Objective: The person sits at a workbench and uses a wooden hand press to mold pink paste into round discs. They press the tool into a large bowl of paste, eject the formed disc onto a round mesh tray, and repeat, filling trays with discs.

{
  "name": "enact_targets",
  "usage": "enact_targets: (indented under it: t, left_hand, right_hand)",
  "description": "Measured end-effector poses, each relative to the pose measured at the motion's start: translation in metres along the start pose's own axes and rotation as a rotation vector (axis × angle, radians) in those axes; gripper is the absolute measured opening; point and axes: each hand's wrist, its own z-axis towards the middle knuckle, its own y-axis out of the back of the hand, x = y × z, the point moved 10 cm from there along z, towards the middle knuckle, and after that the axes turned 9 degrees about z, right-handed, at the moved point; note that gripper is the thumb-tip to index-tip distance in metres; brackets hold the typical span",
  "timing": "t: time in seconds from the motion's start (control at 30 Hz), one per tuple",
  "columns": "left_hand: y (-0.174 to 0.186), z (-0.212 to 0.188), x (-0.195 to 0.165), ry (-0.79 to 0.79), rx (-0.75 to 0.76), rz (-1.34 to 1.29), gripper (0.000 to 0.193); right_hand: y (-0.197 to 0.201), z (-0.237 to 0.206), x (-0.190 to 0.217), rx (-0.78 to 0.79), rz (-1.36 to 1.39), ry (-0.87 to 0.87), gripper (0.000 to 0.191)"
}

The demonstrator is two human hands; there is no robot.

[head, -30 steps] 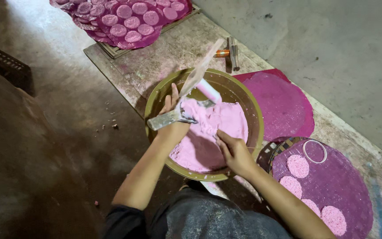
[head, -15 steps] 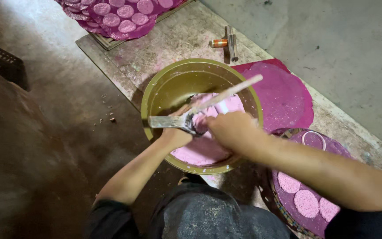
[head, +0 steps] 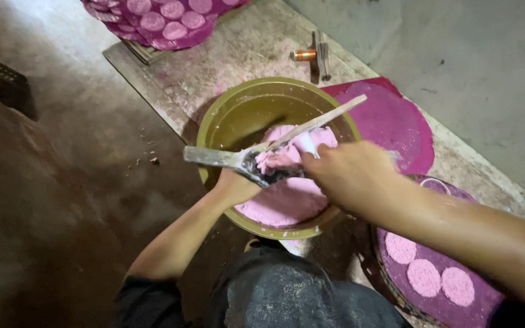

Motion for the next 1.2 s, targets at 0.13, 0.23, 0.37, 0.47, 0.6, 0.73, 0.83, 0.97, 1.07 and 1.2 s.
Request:
enact_targets:
  t: [0.13, 0.23, 0.37, 0.47, 0.6, 0.73, 0.83, 0.97, 1.07, 1.2]
  left_hand:
    - [-0.02, -0.002, 0.001, 0.119, 0.106, -0.163, 0.052]
    - [-0.02, -0.004, 0.017, 0.204, 0.22, -0.081, 0.047]
    - [0.014, 0.001, 0.02, 0.087, 0.115, 0.174, 0.019]
    - [0.037, 0.0, -0.023, -0.255, -0.148, 0.25, 0.03]
    - [0.011, 0.004, 0.002, 0.153, 0.078, -0.084, 0.055]
    - [0.008, -0.001, 0.019, 0.279, 0.245, 0.06, 0.037]
    - [0.048, 0.004, 0.005, -0.007, -0.062, 0.263, 0.037]
    - [0.037, 0.003, 0.006, -0.1, -0.118, 0.137, 0.039]
    - [0.008, 0.002, 0.033, 0.177, -0.028, -0.09, 0.057]
    - [0.003, 0.004, 0.028, 0.097, -0.017, 0.122, 0.066]
  right_hand:
    - [-0.027, 0.025, 0.039, -0.174, -0.099, 0.177, 0.019]
    - [-0.021, 0.009, 0.025, -0.132, -0.024, 0.148, 0.021]
    - [0.006, -0.023, -0.012, 0.001, 0.007, -0.013, 0.029]
    - [0.004, -0.007, 0.001, -0.051, -0.046, 0.041, 0.02]
    - [-0.025, 0.04, 0.035, -0.147, -0.031, 0.139, 0.017]
    - [-0.01, 0.024, 0.027, 0.018, 0.013, 0.095, 0.017]
    - [0.024, -0.016, -0.005, 0.176, -0.042, -0.102, 0.03]
    - [0.034, 0.002, 0.02, -0.078, -0.055, 0.059, 0.016]
    - [-0.018, 0.039, 0.033, -0.156, -0.12, 0.111, 0.018]
    - [-0.045, 0.045, 0.031, -0.165, 0.037, 0.143, 0.026]
